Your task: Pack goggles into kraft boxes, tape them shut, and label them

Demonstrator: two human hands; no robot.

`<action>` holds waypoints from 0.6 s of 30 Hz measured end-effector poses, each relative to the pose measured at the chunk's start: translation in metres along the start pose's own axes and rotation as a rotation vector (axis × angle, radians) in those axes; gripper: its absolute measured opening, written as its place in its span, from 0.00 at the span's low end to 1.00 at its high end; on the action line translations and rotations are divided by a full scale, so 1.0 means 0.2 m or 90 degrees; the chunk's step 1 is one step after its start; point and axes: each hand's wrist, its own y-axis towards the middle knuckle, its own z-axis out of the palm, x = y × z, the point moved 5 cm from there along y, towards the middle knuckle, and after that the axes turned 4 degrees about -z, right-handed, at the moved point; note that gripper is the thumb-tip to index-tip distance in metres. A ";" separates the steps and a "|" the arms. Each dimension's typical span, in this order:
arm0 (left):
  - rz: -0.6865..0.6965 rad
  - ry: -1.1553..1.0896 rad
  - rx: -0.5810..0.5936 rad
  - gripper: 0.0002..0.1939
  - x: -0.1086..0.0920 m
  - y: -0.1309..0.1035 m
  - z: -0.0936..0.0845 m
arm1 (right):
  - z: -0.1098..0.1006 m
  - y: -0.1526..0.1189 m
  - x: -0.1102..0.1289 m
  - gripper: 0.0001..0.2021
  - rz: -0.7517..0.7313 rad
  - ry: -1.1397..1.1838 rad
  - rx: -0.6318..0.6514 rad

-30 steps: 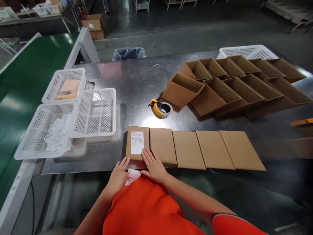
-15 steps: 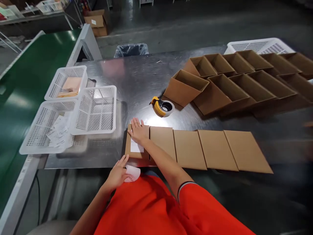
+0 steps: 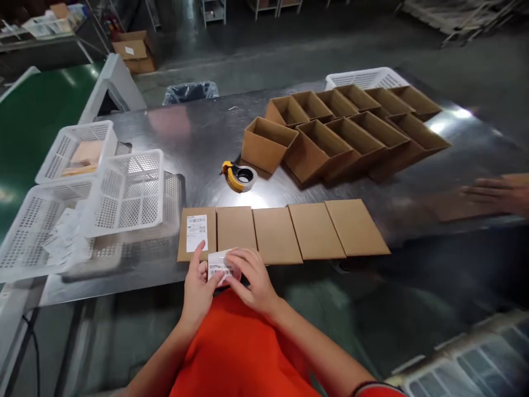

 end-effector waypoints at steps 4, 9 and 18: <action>-0.009 0.044 0.031 0.24 0.03 -0.03 0.15 | -0.09 -0.04 -0.08 0.08 0.214 0.184 -0.011; -0.055 0.010 0.076 0.36 0.08 -0.02 0.23 | -0.14 -0.13 -0.19 0.09 0.375 0.357 -0.014; -0.076 0.027 0.135 0.51 0.09 -0.29 0.27 | -0.14 0.04 -0.52 0.13 0.389 0.245 0.115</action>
